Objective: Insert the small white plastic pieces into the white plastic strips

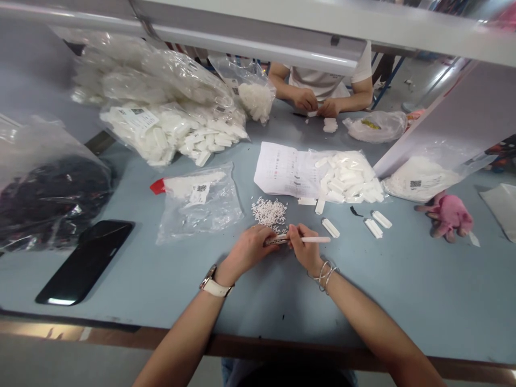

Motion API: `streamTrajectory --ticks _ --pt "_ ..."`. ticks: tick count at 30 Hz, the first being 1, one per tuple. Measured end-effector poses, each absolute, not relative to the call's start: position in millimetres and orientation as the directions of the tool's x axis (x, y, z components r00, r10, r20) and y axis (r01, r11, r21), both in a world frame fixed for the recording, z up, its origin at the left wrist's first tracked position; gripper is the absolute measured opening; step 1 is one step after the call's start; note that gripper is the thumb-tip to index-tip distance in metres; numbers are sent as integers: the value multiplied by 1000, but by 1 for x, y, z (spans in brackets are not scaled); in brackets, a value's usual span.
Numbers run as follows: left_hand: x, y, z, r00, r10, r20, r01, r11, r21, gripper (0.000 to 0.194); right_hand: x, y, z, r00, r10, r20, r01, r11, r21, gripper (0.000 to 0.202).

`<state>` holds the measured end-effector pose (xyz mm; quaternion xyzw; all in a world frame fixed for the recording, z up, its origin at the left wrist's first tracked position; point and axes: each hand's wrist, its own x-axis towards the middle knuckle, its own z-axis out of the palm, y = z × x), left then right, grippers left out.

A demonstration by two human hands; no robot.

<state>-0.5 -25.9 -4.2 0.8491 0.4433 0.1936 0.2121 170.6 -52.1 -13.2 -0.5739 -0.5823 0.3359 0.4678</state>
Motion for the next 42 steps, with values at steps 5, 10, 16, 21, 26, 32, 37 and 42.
streamTrajectory --ticks 5,10,16,21,26,32,37,42 --pt "0 -27 -2 514 848 127 679 -492 544 12 171 -54 -14 153 974 169 253 127 -959 43" --pt "1 -27 -1 523 842 134 677 -506 535 12 171 -54 -14 118 978 170 256 136 -957 42" --pt "1 -26 -2 527 840 127 680 -507 530 13 171 -54 -17 111 978 175 285 137 -949 42" --pt "1 -27 -2 534 835 134 675 -516 528 13 171 -54 -17 117 978 172 281 133 -950 40" --pt "0 -27 -4 559 816 147 671 -550 498 17 171 -53 -16 117 978 170 297 129 -946 41" --pt "-1 -26 -4 624 755 203 620 -636 459 15 170 -54 -11 98 974 206 373 156 -914 41" --pt "0 -28 0 638 740 214 601 -652 462 12 168 -55 -7 104 949 298 503 208 -839 41" --pt "3 -30 -3 635 741 220 595 -650 472 13 167 -53 -4 91 923 375 586 255 -769 42"
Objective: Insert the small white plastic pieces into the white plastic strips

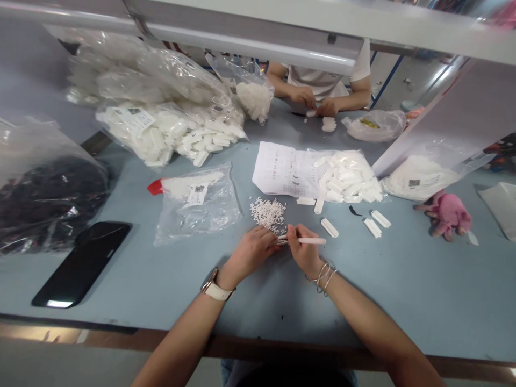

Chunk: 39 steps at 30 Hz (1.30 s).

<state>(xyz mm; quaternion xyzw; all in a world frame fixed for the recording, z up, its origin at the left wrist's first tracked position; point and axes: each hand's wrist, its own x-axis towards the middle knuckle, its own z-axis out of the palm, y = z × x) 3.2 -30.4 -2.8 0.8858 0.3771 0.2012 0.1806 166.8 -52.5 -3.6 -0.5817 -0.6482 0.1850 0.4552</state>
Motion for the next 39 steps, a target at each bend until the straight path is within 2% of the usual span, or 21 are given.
streamTrajectory --ticks 6,12,16,20,23,32,39 --pt "10 -35 -10 620 742 253 591 -655 471 11 169 -51 -5 78 897 436 693 266 -671 42" --pt "16 -38 -12 566 787 245 625 -604 494 17 172 -52 -8 37 895 444 692 298 -657 41" --pt "17 -38 -10 523 824 219 657 -553 512 16 174 -52 -11 51 923 381 620 270 -737 42" --pt "17 -38 -7 509 837 203 654 -529 541 11 176 -51 -16 212 937 276 448 158 -880 46" --pt "18 -39 -5 505 842 192 655 -518 550 13 177 -50 -17 209 946 248 413 145 -899 46" --pt "17 -38 -7 509 840 186 667 -522 532 11 176 -49 -17 119 937 327 563 208 -800 46" --pt "18 -38 -10 505 840 201 650 -523 551 13 173 -47 -11 28 858 513 756 318 -573 49"
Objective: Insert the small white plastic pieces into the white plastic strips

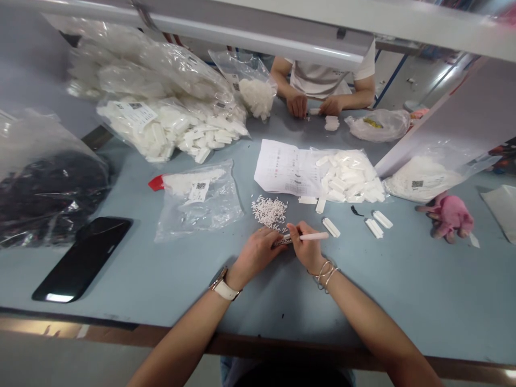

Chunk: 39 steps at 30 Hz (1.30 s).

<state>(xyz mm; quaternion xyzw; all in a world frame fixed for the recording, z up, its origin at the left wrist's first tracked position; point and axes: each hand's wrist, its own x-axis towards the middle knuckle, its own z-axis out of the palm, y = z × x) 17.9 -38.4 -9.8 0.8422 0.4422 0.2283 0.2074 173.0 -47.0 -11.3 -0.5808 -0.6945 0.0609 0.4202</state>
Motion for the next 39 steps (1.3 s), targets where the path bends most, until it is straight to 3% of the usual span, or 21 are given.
streamTrajectory --ticks 7,13,16,29,39 --pt "18 -38 -12 502 837 216 655 -532 537 16 170 -48 -10 -92 798 595 806 411 -426 48" --pt "19 -39 -7 493 848 193 663 -510 548 14 176 -50 -13 97 838 537 729 307 -611 47" --pt "19 -39 -7 481 854 198 649 -499 574 13 177 -51 -14 105 860 500 677 306 -669 45" --pt "21 -38 -8 363 921 144 620 -354 700 32 176 -49 -16 61 878 475 681 312 -662 47" --pt "22 -39 -7 358 926 124 620 -335 709 30 176 -47 -12 5 872 489 726 334 -602 50"
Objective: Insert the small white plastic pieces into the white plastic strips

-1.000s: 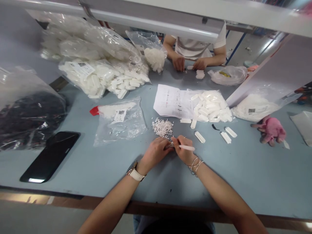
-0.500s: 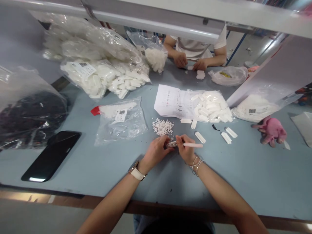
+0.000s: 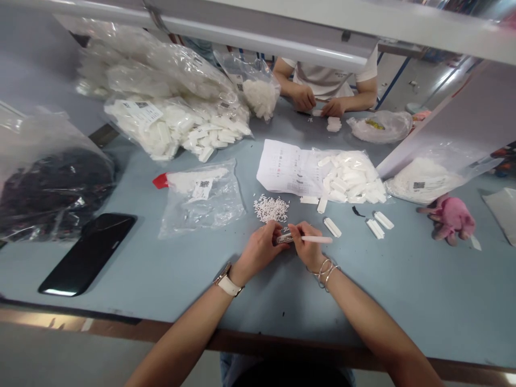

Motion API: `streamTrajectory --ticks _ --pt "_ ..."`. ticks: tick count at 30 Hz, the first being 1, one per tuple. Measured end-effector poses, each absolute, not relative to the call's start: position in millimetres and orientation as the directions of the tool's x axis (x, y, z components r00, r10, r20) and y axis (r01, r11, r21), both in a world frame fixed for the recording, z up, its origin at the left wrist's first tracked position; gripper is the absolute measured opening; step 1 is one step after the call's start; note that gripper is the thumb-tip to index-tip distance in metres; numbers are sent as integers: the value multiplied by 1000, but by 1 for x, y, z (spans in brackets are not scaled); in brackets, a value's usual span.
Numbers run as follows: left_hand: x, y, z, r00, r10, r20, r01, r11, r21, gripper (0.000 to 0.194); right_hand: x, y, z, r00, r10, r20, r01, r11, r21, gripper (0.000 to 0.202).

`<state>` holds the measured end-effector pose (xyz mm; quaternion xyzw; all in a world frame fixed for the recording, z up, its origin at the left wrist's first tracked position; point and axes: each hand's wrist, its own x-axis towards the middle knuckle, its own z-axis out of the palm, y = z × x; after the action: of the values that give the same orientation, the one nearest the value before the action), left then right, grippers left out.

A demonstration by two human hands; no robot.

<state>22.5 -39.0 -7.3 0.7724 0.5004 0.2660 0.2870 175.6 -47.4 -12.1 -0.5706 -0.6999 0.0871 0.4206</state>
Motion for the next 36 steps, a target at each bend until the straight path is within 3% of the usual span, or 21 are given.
streamTrajectory --ticks 15,23,28,36 --pt "24 -40 -10 341 920 192 618 -373 692 22 172 -49 -3 -311 780 543 790 530 -308 46" --pt "25 -40 -13 343 918 197 627 -380 680 21 169 -50 1 -361 741 566 796 561 -226 43" --pt "25 -41 -9 330 929 169 661 -355 661 18 170 -49 -4 -296 798 525 775 522 -357 44" --pt "23 -38 -10 335 933 131 634 -327 701 31 176 -47 -15 81 880 468 672 298 -678 45"
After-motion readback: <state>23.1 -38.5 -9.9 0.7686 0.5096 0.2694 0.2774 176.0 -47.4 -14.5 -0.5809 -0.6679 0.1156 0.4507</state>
